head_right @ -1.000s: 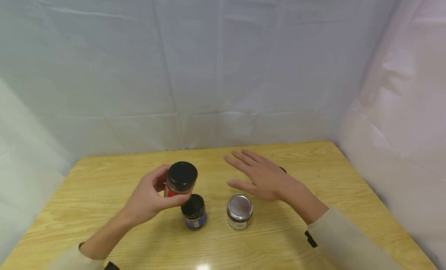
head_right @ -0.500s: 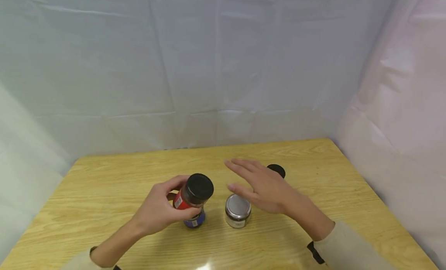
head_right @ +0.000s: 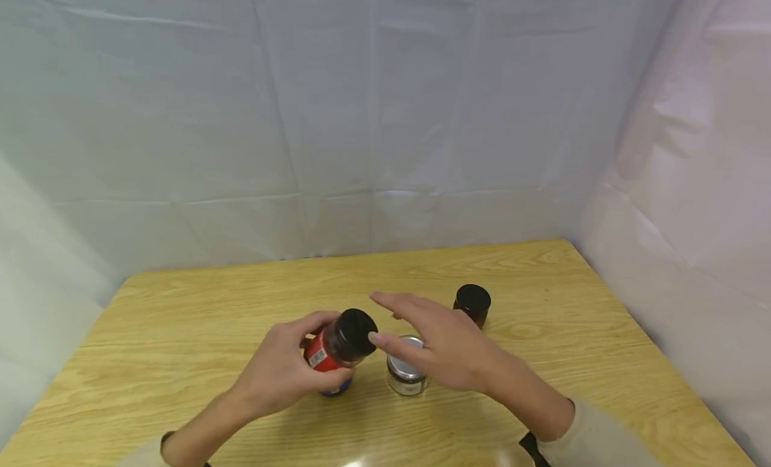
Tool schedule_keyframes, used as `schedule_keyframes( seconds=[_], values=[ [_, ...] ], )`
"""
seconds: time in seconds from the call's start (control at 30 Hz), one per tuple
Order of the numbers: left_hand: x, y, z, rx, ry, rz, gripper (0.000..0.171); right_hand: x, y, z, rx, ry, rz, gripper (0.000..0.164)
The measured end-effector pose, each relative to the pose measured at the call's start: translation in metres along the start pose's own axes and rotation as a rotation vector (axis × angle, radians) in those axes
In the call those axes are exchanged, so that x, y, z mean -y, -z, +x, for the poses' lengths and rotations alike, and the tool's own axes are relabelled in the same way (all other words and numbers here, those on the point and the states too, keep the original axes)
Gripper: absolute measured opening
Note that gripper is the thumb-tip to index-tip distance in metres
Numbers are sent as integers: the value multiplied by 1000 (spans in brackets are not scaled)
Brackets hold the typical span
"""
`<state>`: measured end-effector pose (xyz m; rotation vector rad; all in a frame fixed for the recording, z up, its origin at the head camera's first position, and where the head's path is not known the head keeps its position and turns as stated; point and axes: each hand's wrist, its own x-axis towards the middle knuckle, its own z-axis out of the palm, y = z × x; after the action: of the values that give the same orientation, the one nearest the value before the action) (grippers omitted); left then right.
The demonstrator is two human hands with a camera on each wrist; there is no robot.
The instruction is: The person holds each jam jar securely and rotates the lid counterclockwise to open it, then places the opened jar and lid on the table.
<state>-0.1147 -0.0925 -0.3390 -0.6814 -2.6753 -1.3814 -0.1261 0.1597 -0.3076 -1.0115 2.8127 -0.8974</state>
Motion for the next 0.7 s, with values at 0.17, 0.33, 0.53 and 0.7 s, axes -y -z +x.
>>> schedule_keyframes(
  seconds=[0.17, 0.33, 0.53, 0.7],
  values=[
    [-7, -2, 0, -17, -54, 168, 50, 11, -2, 1, 39, -81, 55, 56],
    [-12, -4, 0, 10, -69, 228, 50, 18, -9, 2, 23, -97, 81, 66],
    [-13, -5, -1, 14, -92, 245, 48, 21, -16, 4, -14, -61, 180, 66],
    [-13, -6, -3, 9, -107, 226, 45, 21, -18, 6, -13, -46, 264, 51]
  ],
)
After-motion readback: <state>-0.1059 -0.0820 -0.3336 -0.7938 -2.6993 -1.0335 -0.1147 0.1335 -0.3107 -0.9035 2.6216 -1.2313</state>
